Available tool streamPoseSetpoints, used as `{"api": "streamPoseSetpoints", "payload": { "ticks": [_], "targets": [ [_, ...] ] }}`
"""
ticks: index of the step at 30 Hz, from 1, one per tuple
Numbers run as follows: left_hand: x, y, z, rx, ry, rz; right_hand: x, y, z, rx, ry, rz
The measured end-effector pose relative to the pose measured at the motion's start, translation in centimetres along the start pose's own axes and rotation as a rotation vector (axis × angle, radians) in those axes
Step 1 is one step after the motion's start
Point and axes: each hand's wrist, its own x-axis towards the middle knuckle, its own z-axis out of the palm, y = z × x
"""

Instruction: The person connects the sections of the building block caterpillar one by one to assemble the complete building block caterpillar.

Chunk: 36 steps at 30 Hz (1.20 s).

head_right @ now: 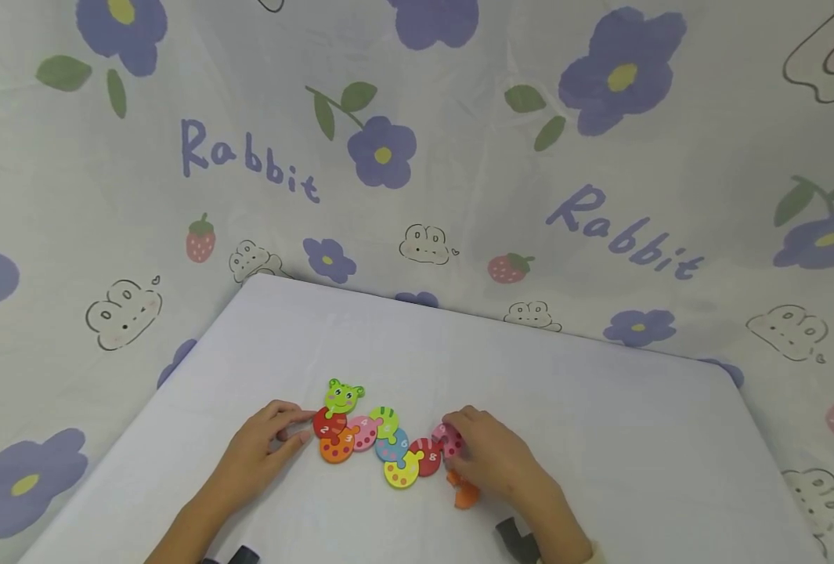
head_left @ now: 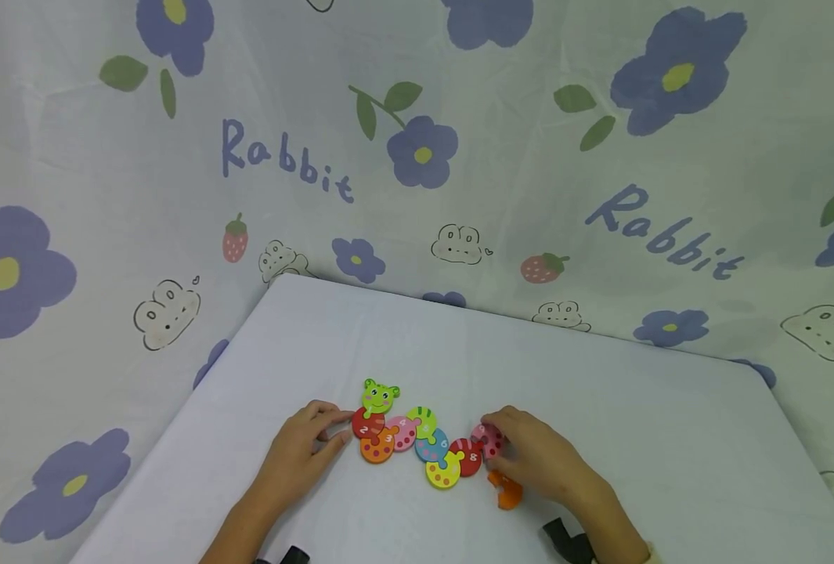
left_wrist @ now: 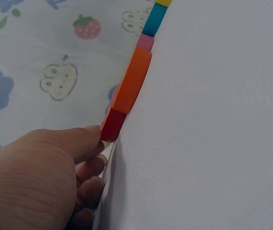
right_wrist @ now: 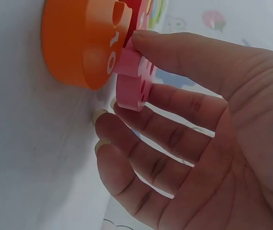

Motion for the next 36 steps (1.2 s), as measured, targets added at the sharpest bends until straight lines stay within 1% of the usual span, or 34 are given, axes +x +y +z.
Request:
{"api": "streamPoseSetpoints", "payload": {
  "ticks": [5,7,13,18,25,31,33,36],
  "targets": [
    [0.1,0.1,0.0,0.006,-0.006,-0.009,-0.1,-0.4,-0.1,-0.010,-0.027,0.006],
    [0.1,0.1,0.0,0.008,-0.006,-0.010,-0.1,-0.5,-0.1,-0.016,-0.026,0.010],
    [0.1,0.0,0.0,0.009,-0.007,-0.007,-0.2,-0.6,-0.2,-0.031,-0.005,0.009],
    [0.1,-0.1,0.0,0.006,0.000,0.004,-0.2,-0.7,-0.3,-0.042,0.017,0.033],
    [0.1,-0.1,-0.1,0.001,-0.008,-0.012,-0.4,-0.4,-1.1,0.001,0.053,0.083],
    [-0.1,0.1,-0.2,-0.002,-0.009,-0.030,-0.3,-0.3,-1.4,0.021,0.019,0.051],
    [-0.1,0.1,-0.2,-0.010,-0.006,-0.027,-0.4,-0.3,-1.5,0.021,0.012,0.073],
    [0.0,0.2,-0.1,-0.026,-0.005,-0.011,-0.8,-0.4,-1.8,0.023,-0.015,0.155]
  ]
}}
